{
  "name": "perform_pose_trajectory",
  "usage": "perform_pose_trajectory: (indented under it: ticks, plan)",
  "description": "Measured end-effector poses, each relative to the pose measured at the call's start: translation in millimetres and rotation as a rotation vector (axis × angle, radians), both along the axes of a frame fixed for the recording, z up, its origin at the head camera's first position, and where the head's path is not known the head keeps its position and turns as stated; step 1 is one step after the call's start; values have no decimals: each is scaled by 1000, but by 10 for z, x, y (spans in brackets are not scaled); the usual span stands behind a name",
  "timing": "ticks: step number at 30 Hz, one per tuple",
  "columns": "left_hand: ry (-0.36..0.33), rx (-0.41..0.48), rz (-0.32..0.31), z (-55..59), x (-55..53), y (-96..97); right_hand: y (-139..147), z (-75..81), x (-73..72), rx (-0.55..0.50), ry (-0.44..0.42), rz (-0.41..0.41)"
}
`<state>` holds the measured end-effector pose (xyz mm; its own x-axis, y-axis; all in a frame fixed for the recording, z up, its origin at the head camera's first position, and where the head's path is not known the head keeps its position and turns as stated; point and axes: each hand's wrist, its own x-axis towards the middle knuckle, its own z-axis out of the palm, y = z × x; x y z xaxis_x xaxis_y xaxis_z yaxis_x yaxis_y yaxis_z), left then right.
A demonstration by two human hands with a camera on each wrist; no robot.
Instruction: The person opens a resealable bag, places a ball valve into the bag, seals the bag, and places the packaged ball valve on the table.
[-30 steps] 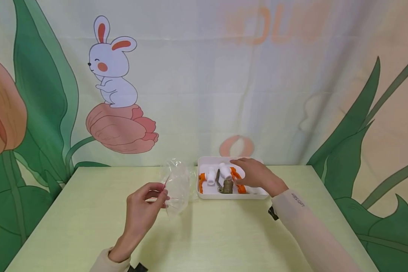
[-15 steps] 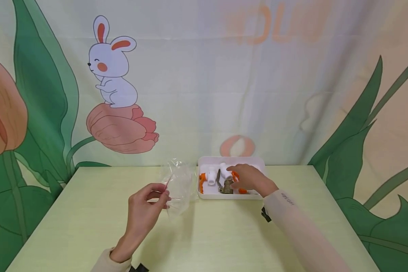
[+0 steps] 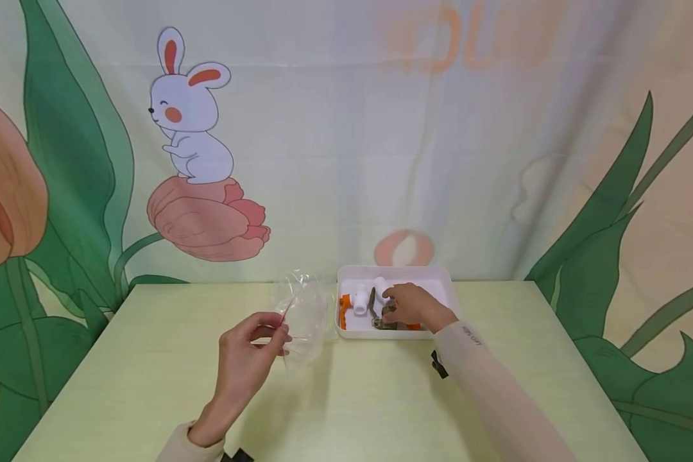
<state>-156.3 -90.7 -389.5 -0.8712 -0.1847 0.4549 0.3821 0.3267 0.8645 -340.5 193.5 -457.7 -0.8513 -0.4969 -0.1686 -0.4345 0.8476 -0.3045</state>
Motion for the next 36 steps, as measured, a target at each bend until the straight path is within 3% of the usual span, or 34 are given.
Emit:
perform_pose_trajectory:
  ticks: [5,16,36]
  plan:
    - [4,-7,2,-13,-6,4,-17,-39,-20,5,36,6]
    - [-14,-8,7,-35,5,5,-54,-139,-12,-34,-12,-84]
    - [0,14,5,-32,0,-1,-65,-161,-15,-121,3,-73]
